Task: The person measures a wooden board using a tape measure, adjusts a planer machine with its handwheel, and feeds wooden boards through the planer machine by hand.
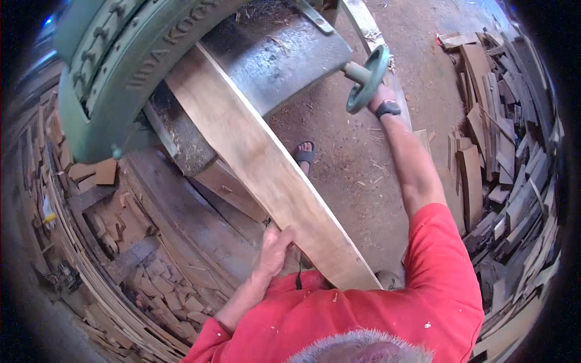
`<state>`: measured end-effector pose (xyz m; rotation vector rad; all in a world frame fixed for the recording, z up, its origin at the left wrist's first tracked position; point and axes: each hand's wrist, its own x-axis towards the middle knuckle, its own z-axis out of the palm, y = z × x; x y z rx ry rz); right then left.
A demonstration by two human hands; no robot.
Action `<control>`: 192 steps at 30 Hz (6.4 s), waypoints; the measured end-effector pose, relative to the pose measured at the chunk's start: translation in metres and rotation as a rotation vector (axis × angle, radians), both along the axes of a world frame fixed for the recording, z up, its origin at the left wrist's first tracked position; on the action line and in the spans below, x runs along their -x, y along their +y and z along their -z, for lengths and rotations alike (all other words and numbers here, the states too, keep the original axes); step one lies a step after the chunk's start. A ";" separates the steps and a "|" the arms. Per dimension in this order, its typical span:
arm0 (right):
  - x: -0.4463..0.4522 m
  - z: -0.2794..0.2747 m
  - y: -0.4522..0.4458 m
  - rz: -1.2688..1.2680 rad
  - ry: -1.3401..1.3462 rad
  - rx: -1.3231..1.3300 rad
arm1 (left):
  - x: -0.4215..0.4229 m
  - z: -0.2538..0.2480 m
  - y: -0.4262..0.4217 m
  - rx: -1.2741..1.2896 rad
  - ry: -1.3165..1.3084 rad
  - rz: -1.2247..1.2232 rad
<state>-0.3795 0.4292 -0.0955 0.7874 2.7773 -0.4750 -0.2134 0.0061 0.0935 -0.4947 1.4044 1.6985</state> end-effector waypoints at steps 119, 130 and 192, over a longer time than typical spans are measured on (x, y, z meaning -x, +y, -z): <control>-0.135 -0.082 -0.073 0.362 0.511 0.346 | 0.082 0.021 0.038 -0.121 -0.076 -0.346; -0.319 -0.194 -0.142 0.665 -0.247 1.183 | 0.053 0.015 0.039 -0.129 -0.009 -0.172; 0.279 -0.379 -0.695 -0.150 0.525 -0.392 | -0.015 0.007 -0.743 0.542 -0.152 -0.524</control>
